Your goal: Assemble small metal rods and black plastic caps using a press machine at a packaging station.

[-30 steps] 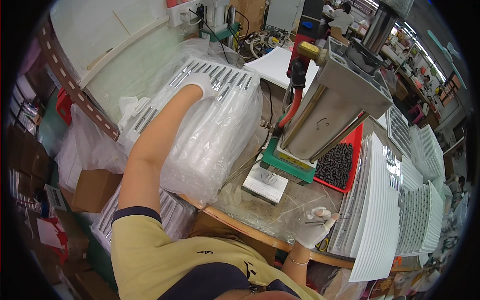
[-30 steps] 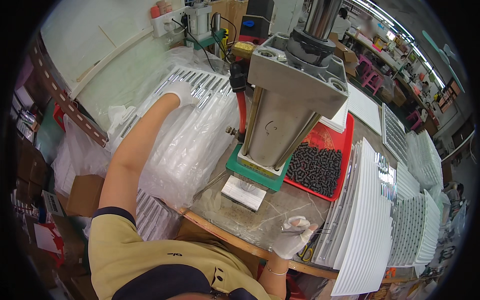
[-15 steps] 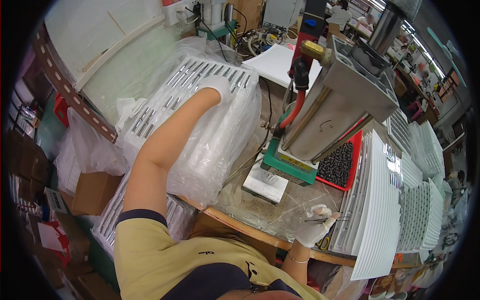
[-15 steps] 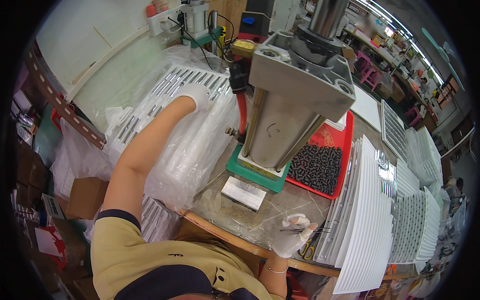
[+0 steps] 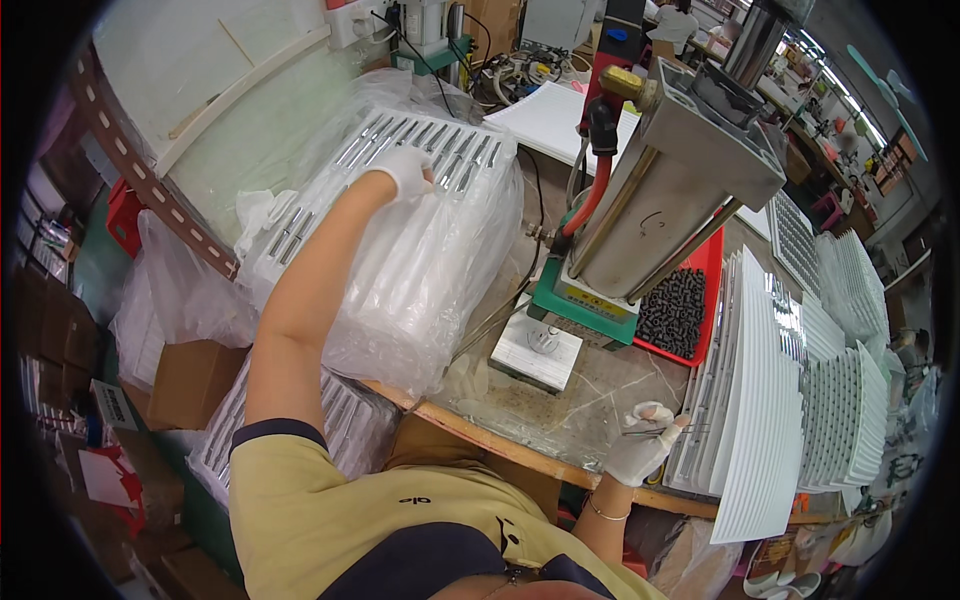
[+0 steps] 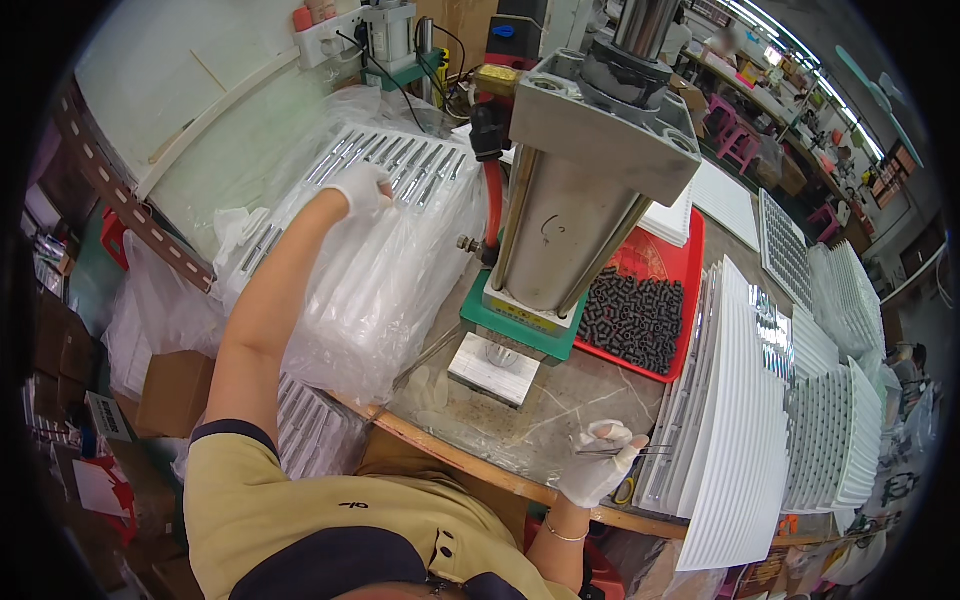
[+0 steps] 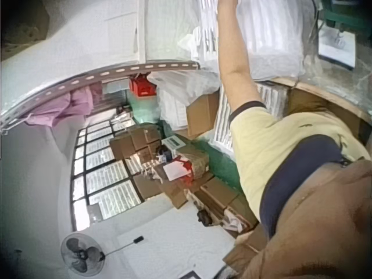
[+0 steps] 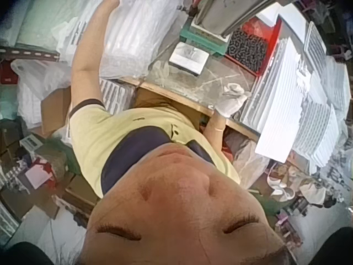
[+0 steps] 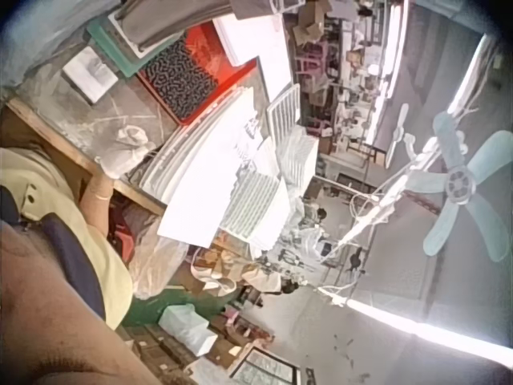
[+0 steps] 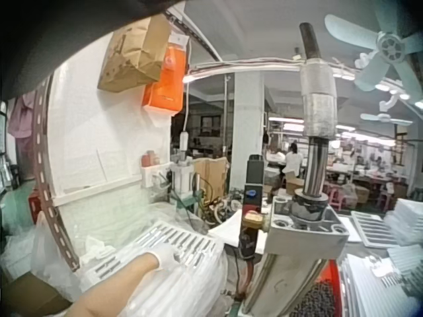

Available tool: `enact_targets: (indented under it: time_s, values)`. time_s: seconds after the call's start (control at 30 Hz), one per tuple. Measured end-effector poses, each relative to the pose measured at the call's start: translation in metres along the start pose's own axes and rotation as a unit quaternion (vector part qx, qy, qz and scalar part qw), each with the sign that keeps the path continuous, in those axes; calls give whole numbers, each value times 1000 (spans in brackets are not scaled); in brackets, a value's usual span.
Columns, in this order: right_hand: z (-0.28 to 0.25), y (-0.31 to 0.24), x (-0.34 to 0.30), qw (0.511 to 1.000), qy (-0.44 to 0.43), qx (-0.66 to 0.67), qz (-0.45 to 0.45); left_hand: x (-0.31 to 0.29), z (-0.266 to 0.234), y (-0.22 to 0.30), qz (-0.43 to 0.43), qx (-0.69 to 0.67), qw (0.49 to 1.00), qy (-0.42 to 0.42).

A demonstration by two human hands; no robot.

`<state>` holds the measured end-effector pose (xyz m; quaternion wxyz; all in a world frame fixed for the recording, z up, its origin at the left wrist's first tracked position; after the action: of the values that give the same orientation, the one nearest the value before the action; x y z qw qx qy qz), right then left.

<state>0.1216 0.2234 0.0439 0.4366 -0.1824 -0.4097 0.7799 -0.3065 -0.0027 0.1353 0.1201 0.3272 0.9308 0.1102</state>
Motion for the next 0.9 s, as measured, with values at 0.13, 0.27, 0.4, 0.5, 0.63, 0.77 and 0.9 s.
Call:
enact_targets:
  time_s: [0.13, 0.27, 0.4, 0.5, 0.63, 0.77, 0.9]
  values:
    - [-6, -10, -2, 992, 23, -126, 22, -38, -24, -59, -120, -3, 988, 100]
    - [-37, 1, 18, 856, -118, -502, 38, -67, -24, -60, -223, 65, 972, 23]
    - [-53, 14, 51, 839, -145, -517, 88, -56, -3, -74, -206, 84, 975, 5]
    - [-40, 25, 83, 810, -136, -568, 60, -63, -3, -93, -180, 67, 981, -13]
    - [-9, 16, 110, 695, -107, -710, 33, -61, -1, -126, -112, -41, 988, 95]
    - [4, 16, 133, 593, -111, -793, 83, -125, -9, -23, -28, -250, 962, 106]
    - [14, 22, 142, 541, -142, -816, 142, -199, 54, 70, 106, -373, 922, 0]
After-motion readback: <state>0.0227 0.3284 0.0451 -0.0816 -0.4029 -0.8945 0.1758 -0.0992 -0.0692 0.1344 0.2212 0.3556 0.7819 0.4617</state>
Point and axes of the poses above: each hand's wrist, its own x-axis towards the middle knuckle, its own z-axis out of the palm, y = z × x, the point moved 4 cm from there along x, towards the middle knuckle, and after that the axes turned 10 degrees about -y, right-handed, at the moved point
